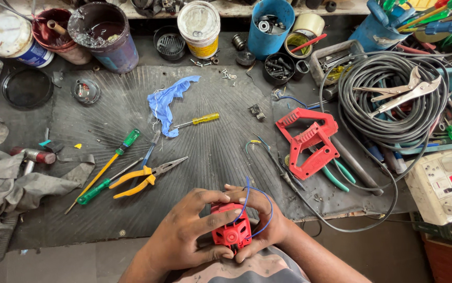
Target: The person disassembles a red electric drill on a cluttered workbench. They separate the drill's housing halves by hand, unscrew fasteners using a screwdriver, pull out internal wiring and switch components, and set the housing parts aside on the bench.
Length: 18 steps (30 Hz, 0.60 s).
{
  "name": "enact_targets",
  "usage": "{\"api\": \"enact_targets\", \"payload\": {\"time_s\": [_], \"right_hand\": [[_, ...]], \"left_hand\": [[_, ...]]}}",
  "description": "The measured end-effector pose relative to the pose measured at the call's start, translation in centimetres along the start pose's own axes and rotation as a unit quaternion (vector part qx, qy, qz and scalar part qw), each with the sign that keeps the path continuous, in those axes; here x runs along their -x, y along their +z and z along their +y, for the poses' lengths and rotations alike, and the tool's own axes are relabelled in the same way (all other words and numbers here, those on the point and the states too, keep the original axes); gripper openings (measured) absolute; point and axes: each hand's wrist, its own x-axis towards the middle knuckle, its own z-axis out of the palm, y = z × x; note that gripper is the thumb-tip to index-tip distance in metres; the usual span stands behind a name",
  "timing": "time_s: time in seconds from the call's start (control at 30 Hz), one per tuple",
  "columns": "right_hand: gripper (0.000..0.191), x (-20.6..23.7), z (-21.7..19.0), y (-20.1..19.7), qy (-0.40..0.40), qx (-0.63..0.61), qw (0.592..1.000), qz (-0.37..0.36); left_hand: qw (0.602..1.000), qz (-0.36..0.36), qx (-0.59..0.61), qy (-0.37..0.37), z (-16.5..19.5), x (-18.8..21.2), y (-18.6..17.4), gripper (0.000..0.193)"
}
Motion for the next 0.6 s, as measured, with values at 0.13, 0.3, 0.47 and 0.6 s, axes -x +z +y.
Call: {"api": "enact_targets", "payload": {"time_s": [0.13, 0.3, 0.47, 0.6], "right_hand": [[0.115, 0.2, 0.3, 0.2, -0.015, -0.008, 1.0, 0.015], [0.112, 0.1, 0.7, 0.2, -0.012, 0.027, 0.999, 0.016], [0.108, -0.3, 0.7, 0.3, 0.037, -0.043, 0.997, 0.045], [0.11, -0.3, 0.7, 1.0, 0.121, -0.043, 0.989, 0.072]], "left_hand": [[1.0, 0.0, -0.002, -0.02, -0.1, 0.1, -0.1, 0.071], [0.999, 0.025, 0.009, -0.042, -0.6, 0.3, 0.5, 0.085], [0.987, 0.043, 0.021, -0.151, -1.1, 0.7, 1.5, 0.11], [0.969, 0.013, -0.045, -0.243, -2.3, 1.0, 2.6, 0.102]]}}
